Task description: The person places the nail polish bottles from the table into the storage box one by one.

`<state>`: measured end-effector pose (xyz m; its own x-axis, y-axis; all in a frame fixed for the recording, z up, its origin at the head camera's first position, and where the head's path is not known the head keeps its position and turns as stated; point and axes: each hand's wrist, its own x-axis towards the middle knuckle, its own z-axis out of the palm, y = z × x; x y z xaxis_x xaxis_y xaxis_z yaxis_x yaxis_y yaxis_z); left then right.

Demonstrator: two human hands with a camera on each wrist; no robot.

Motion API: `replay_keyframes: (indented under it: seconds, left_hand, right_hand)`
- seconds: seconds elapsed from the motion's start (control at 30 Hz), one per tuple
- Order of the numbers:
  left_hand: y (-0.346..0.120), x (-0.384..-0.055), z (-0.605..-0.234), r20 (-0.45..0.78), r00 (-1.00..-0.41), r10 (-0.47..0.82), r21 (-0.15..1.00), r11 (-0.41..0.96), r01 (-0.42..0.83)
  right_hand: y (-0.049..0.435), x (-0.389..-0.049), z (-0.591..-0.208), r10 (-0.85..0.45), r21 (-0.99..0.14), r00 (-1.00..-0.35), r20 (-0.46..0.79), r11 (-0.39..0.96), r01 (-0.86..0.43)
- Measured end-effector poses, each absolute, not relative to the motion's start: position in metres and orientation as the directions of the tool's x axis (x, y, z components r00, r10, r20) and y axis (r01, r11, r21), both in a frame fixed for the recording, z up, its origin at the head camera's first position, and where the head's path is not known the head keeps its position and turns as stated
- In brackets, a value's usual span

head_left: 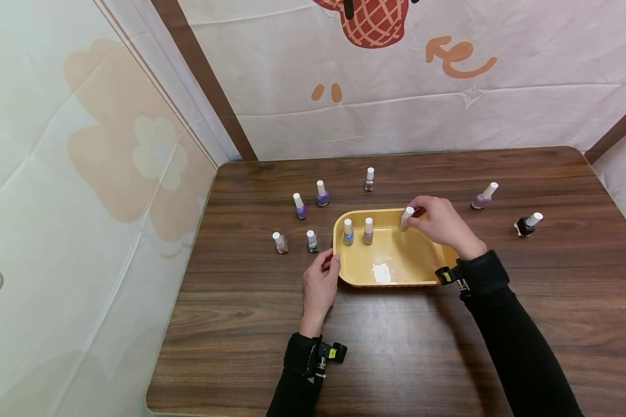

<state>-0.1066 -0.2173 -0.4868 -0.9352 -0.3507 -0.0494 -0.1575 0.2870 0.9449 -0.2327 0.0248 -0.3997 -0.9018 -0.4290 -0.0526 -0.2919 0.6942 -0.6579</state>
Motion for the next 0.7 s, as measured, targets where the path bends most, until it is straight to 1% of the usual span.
replay_keyframes:
  seconds: [0.7]
  left_hand:
    - [-0.218, -0.106, -0.485, -0.053, -0.935, -0.350, 0.939, 0.300, -0.166]
  right_hand:
    - [0.012, -0.241, -0.403, -0.461, -0.625, -0.886, -0.052, 0.707, -0.331]
